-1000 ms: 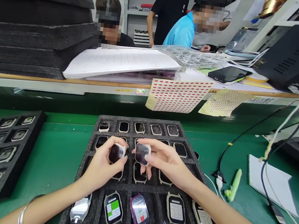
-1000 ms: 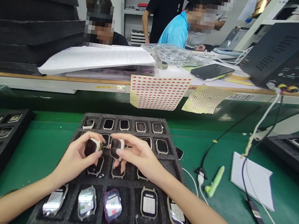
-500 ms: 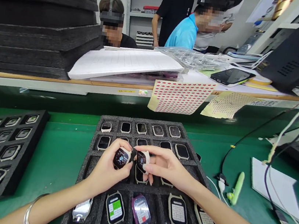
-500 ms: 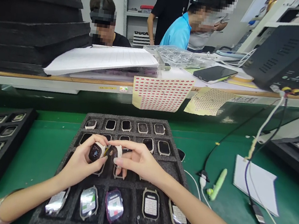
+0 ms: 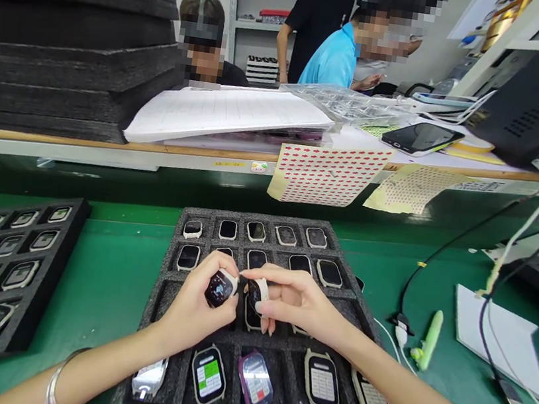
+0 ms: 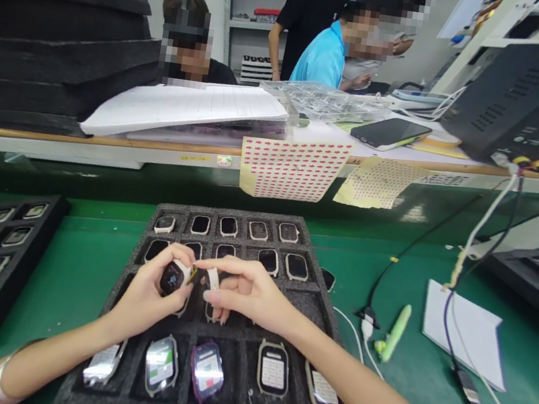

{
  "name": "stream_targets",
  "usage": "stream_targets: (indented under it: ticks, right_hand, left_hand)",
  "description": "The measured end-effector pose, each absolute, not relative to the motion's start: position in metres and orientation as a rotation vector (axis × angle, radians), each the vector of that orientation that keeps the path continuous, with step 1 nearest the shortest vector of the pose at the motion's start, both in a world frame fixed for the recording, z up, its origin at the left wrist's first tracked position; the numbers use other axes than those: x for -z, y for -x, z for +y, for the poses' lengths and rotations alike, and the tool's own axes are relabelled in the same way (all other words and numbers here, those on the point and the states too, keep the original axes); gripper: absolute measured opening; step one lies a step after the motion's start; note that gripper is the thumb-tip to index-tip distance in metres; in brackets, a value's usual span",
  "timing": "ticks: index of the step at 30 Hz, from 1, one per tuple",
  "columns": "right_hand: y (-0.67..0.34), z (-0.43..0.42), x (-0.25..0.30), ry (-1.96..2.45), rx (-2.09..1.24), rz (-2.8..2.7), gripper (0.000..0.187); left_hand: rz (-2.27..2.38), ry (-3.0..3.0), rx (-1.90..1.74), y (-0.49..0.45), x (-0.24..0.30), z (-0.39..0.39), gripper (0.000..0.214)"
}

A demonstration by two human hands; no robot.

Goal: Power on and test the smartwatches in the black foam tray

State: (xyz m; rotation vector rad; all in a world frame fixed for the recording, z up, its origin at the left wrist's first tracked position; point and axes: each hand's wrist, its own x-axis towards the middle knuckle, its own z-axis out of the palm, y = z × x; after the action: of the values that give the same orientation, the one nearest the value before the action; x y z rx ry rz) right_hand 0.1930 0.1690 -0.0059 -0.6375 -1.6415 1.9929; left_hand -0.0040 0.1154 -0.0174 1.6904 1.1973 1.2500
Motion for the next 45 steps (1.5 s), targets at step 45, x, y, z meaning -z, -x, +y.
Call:
stream_targets:
  ticks: [45]
  right_hand:
    - [-0.1969, 0.1723, 0.0065, 0.691, -1.831, -1.769, 0.051]
  left_hand:
    - [1.310, -1.666, -1.229, 0.0051, 0.0177, 0.1214, 0.023]
